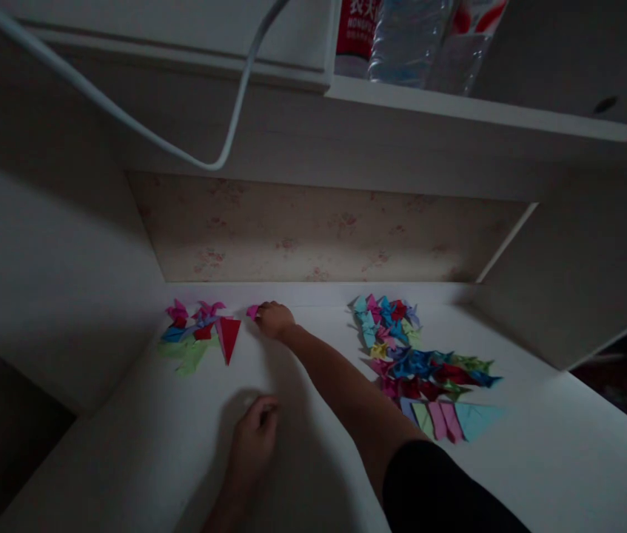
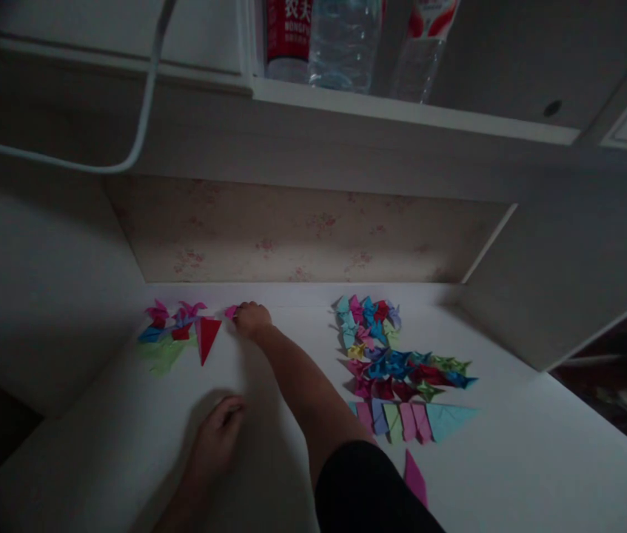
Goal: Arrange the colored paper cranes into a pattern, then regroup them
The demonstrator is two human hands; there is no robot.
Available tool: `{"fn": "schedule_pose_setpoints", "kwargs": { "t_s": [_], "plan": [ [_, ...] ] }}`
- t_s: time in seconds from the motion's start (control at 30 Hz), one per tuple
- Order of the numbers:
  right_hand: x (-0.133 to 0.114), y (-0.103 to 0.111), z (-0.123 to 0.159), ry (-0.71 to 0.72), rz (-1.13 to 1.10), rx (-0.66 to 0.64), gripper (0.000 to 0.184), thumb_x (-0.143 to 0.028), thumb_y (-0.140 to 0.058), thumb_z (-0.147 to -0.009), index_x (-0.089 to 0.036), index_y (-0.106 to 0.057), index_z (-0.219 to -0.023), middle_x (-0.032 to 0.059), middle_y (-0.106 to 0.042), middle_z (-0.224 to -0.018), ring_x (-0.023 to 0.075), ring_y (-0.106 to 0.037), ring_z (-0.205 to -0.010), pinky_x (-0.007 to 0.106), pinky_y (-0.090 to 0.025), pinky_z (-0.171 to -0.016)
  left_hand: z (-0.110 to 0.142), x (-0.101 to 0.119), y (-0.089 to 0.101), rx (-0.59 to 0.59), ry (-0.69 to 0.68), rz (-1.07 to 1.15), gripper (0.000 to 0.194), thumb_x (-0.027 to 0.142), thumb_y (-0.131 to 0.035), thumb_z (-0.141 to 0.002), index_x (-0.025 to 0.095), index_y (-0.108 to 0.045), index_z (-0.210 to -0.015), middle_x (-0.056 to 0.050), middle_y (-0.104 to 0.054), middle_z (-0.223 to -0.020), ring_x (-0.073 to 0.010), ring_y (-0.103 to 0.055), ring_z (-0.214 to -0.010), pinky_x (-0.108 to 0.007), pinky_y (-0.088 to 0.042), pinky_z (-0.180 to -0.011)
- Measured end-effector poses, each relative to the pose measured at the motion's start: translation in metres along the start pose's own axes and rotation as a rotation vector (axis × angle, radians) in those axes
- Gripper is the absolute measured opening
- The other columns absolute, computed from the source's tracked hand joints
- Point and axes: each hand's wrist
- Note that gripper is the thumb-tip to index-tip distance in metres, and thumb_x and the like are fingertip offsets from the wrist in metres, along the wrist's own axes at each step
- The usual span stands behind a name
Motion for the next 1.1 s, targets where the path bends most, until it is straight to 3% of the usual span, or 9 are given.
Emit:
{"fn": "schedule_pose_setpoints", "kwargs": {
  "t_s": [0.17,0.33,0.5,0.6,0.87,1.0,1.1],
  "plan": [
    [0.012,0.014,0.053,0.011,-0.1,0.101,0.026,-0.036,-0.054,-0.087,-0.019,-0.066,-0.102,0.0082,-0.066,-0.11,0.0213,-0.061,-0.101,0.031,-0.044,-0.086,-0.001,-0.007,-0.002,0.007,0.001,-0.031,0.023,0.036,-0.051,-0.077,0.019,-0.064,-0.087,-0.002,-0.068,-0.073,-0.0185,-0.059,-0.058,-0.028,-0.042,-0.056],
    [0.02,0.02,0.122,-0.01,-0.237,0.235,0.018,-0.027,-0.051,-0.088,-0.019,-0.066,-0.093,0.0045,-0.068,-0.096,0.0151,-0.063,-0.087,0.025,-0.045,-0.081,-0.002,-0.007,-0.001,0.009,-0.047,-0.023,0.024,0.038,-0.053,-0.076,0.019,-0.064,-0.087,-0.003,-0.07,-0.08,-0.0202,-0.063,-0.069,-0.028,-0.046,-0.062],
    [0.043,0.033,0.213,-0.04,-0.365,0.335,0.013,-0.021,-0.05,-0.085,-0.018,-0.062,-0.087,0.0034,-0.067,-0.087,0.0113,-0.063,-0.075,0.021,-0.049,-0.072,-0.001,-0.008,-0.002,0.016,-0.069,-0.049,0.026,0.04,-0.054,-0.075,0.02,-0.065,-0.087,-0.003,-0.07,-0.08,-0.0224,-0.065,-0.076,-0.029,-0.049,-0.064],
    [0.072,0.049,0.277,-0.107,-0.401,0.412,0.014,-0.023,-0.05,-0.086,-0.018,-0.062,-0.09,0.0052,-0.067,-0.087,0.0143,-0.064,-0.077,0.025,-0.051,-0.069,-0.001,-0.009,-0.003,0.007,-0.095,-0.077,0.027,0.041,-0.053,-0.075,0.02,-0.066,-0.087,-0.004,-0.071,-0.083,-0.0236,-0.065,-0.08,-0.032,-0.05,-0.07],
    [0.18,0.092,0.432,-0.536,-0.388,0.574,0.028,-0.045,-0.054,-0.083,-0.022,-0.066,-0.093,0.0078,-0.072,-0.093,0.0229,-0.068,-0.088,0.035,-0.054,-0.079,-0.003,-0.014,-0.003,0.009,-0.13,-0.078,0.028,0.042,-0.054,-0.075,0.02,-0.067,-0.086,-0.004,-0.071,-0.089,-0.024,-0.065,-0.089,-0.033,-0.051,-0.079],
    [0.229,0.101,0.477,-0.613,-0.242,0.559,0.032,-0.052,-0.055,-0.078,-0.023,-0.067,-0.086,0.0086,-0.073,-0.09,0.026,-0.069,-0.084,0.039,-0.054,-0.078,-0.003,-0.017,-0.004,0.011,-0.143,-0.099,0.029,0.043,-0.054,-0.075,0.02,-0.068,-0.085,-0.003,-0.072,-0.089,-0.0231,-0.065,-0.088,-0.033,-0.051,-0.08],
    [0.257,0.103,0.49,-0.605,-0.198,0.486,0.034,-0.053,-0.054,-0.077,-0.023,-0.069,-0.082,0.0081,-0.074,-0.087,0.0267,-0.07,-0.082,0.039,-0.054,-0.077,-0.002,-0.016,-0.005,0.022,-0.145,-0.101,0.029,0.042,-0.055,-0.074,0.019,-0.068,-0.085,-0.003,-0.072,-0.088,-0.0226,-0.066,-0.087,-0.032,-0.051,-0.08]
  ]
}}
Point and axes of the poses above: each hand's wrist, its own z-axis away from the middle knuckle, its own y-axis out of the back of the hand, x = y × z
